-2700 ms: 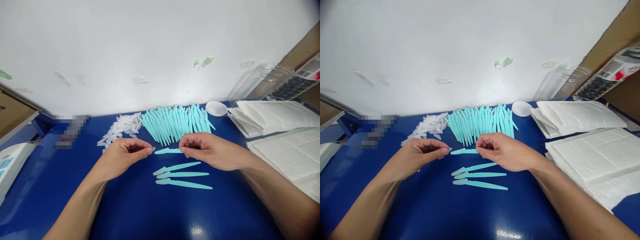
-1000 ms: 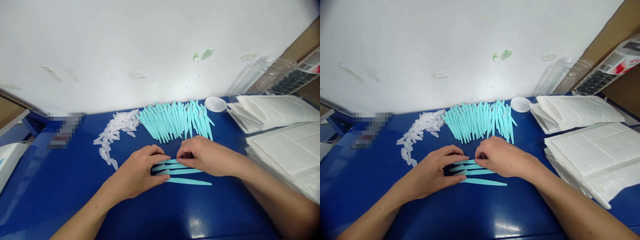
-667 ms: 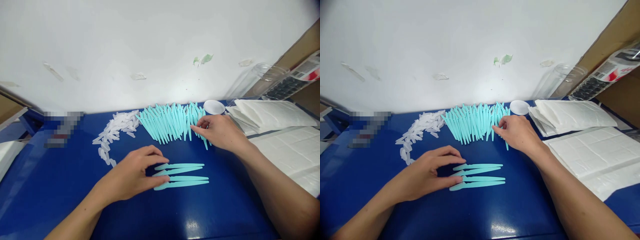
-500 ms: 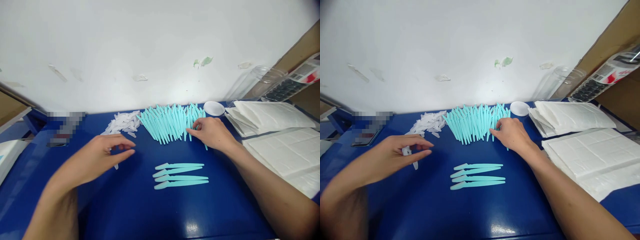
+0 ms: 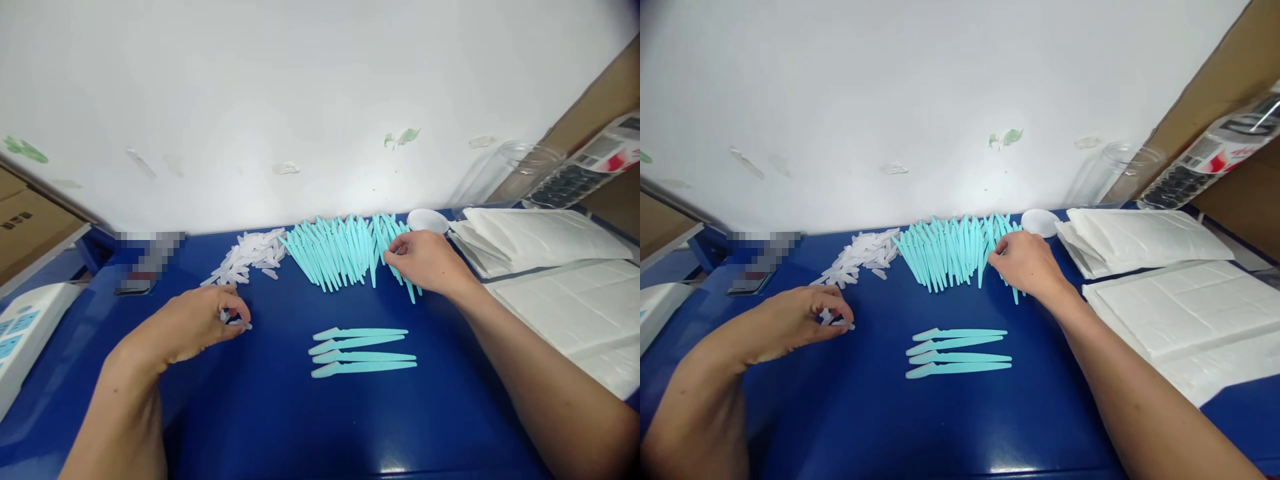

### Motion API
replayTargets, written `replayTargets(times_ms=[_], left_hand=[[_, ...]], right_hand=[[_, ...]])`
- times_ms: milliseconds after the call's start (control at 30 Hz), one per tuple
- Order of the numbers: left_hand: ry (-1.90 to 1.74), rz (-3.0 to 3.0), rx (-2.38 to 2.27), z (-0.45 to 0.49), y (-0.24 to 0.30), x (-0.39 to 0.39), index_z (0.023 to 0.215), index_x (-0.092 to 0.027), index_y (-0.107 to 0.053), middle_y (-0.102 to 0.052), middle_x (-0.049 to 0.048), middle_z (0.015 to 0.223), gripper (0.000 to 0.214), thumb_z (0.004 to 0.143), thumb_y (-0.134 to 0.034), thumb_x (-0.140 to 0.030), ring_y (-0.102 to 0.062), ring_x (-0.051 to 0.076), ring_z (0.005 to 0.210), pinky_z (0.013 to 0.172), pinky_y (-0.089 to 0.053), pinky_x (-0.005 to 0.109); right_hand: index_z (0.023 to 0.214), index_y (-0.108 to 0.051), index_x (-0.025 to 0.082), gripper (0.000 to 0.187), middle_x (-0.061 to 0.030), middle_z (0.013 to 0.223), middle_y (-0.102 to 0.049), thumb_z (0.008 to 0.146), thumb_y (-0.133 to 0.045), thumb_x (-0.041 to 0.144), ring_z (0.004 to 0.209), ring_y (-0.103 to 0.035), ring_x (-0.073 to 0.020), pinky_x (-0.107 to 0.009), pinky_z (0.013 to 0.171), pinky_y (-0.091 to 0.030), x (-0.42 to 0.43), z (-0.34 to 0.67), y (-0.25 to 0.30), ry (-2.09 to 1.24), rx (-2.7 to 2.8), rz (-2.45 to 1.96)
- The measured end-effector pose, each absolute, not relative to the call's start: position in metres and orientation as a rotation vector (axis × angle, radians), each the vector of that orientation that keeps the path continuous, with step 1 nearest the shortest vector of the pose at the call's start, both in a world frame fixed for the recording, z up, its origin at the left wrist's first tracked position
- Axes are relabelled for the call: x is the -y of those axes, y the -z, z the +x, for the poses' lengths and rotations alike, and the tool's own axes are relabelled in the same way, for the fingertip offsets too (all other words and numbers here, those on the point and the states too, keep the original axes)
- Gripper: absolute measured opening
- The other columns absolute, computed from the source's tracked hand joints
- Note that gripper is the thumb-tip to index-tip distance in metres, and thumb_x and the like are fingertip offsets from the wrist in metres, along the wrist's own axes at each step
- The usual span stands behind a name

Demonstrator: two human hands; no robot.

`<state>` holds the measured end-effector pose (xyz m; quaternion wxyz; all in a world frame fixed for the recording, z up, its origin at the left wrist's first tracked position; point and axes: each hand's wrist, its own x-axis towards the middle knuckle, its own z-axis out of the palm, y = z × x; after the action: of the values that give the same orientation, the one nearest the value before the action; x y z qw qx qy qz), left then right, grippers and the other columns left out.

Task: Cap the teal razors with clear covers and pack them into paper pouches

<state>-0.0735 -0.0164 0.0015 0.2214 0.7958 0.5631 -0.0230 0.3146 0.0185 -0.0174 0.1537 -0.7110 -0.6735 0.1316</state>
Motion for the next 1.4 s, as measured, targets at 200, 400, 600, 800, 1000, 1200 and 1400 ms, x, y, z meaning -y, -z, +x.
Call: replayTargets(times_ms=[200,400,600,800,1000,1200,1400], left_hand=[[0.037,2.180,-1.331,-0.036,-0.007,0.021,0.099,-0.028,-0.076,-0.073,0.0025,0.092,0.025,0.095,-0.058,-0.046,-0.064,0.018,0.075,0.065,-0.047,0.025],[-0.251,1.999,-1.327,-0.019,0.002,0.019,0.122,-0.029,-0.074,-0.074,0.0028,0.096,0.035,0.096,-0.062,-0.048,-0.065,0.017,0.080,0.069,-0.049,0.025],[-0.333,1.632,-1.291,-0.018,0.006,0.013,0.123,-0.025,-0.074,-0.075,0.0033,0.091,0.040,0.091,-0.069,-0.050,-0.065,0.017,0.081,0.070,-0.052,0.025],[-0.492,1.435,-1.246,-0.015,0.009,0.012,0.119,-0.023,-0.073,-0.073,0.0013,0.086,0.036,0.089,-0.075,-0.043,-0.066,0.014,0.078,0.070,-0.055,0.023],[-0.877,1.050,-1.243,0.002,0.022,0.011,0.079,-0.016,-0.064,-0.074,0.0013,0.080,0.031,0.075,-0.089,-0.033,-0.074,0.016,0.080,0.076,-0.060,0.025],[-0.880,1.042,-1.224,0.015,0.024,0.014,0.093,-0.016,-0.068,-0.076,0.0025,0.082,0.034,0.074,-0.090,-0.033,-0.075,0.017,0.078,0.075,-0.062,0.027],[-0.865,1.087,-1.167,0.029,0.030,0.020,0.088,-0.016,-0.070,-0.076,0.0011,0.081,0.028,0.076,-0.088,-0.034,-0.074,0.016,0.078,0.076,-0.062,0.026]], right_hand=[[0.089,-0.061,0.020,0.012,-0.0036,0.079,-0.070,0.083,-0.062,0.030,0.069,-0.065,-0.0157,-0.027,0.062,-0.048,-0.005,0.326,0.008,-1.207,1.677,-1.558],[0.116,-0.063,0.022,0.034,0.0049,0.072,-0.051,0.091,-0.058,0.045,0.053,-0.036,-0.0093,-0.024,0.048,-0.030,0.007,0.314,0.008,-1.298,1.822,-1.535],[0.095,-0.068,0.021,0.036,0.0060,0.065,-0.033,0.097,-0.049,0.051,0.057,-0.030,-0.0105,-0.025,0.051,-0.027,0.016,0.300,0.008,-1.460,1.997,-1.373],[0.096,-0.070,0.020,0.035,0.0051,0.067,-0.039,0.096,-0.051,0.048,0.059,-0.033,-0.0107,-0.024,0.053,-0.029,0.016,0.293,0.012,-1.459,2.018,-1.336],[0.096,-0.070,0.019,0.036,0.0061,0.064,-0.036,0.095,-0.053,0.050,0.055,-0.030,-0.0098,-0.023,0.050,-0.026,0.014,0.295,0.012,-1.505,1.984,-1.327],[0.098,-0.070,0.021,0.041,0.0064,0.063,-0.036,0.095,-0.051,0.057,0.054,-0.033,-0.0100,-0.023,0.049,-0.026,0.013,0.298,0.014,-1.529,1.943,-1.370],[0.101,-0.072,0.021,0.040,0.0075,0.059,-0.032,0.096,-0.051,0.054,0.051,-0.029,-0.0097,-0.024,0.048,-0.024,0.013,0.297,0.011,-1.558,1.977,-1.368]])
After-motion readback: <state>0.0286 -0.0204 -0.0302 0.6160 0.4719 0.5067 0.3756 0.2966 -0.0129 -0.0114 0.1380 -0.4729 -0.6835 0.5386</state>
